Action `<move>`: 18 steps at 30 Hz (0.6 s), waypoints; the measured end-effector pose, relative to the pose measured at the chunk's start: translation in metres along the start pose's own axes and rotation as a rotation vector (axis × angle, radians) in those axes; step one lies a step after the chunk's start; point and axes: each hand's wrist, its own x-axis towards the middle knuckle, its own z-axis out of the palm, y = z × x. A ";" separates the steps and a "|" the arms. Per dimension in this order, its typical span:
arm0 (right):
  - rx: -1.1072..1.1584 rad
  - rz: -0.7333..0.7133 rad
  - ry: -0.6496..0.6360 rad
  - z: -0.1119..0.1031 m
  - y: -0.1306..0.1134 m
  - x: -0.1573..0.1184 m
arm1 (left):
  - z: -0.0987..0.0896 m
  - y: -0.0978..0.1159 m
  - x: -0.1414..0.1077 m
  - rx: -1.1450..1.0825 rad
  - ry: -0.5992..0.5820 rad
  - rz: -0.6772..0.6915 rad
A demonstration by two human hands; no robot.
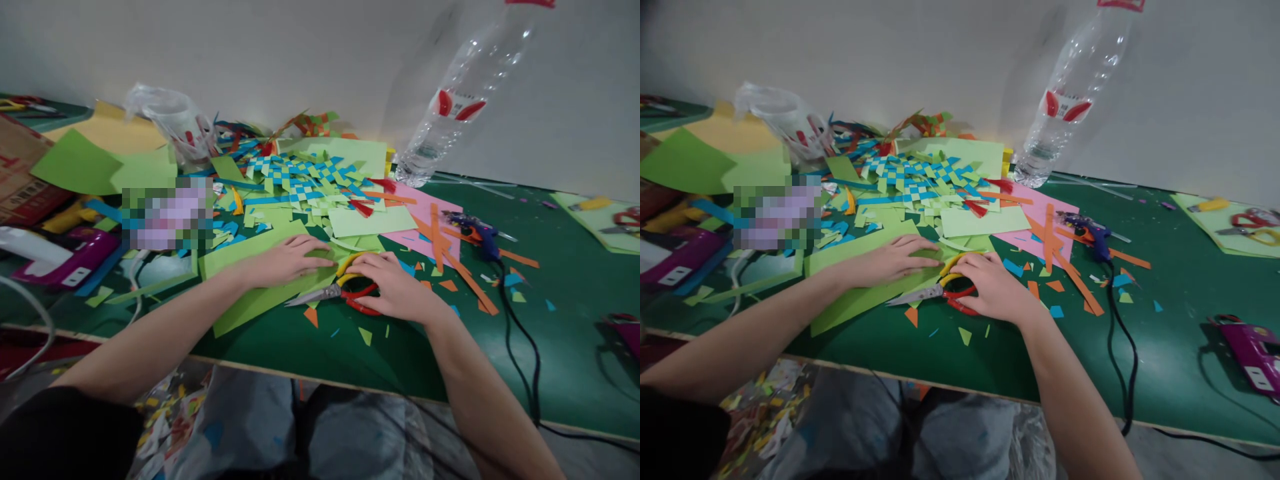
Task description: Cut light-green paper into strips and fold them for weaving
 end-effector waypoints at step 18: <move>-0.016 0.432 0.388 -0.008 0.062 -0.010 | -0.008 -0.010 -0.006 -0.054 0.060 -0.104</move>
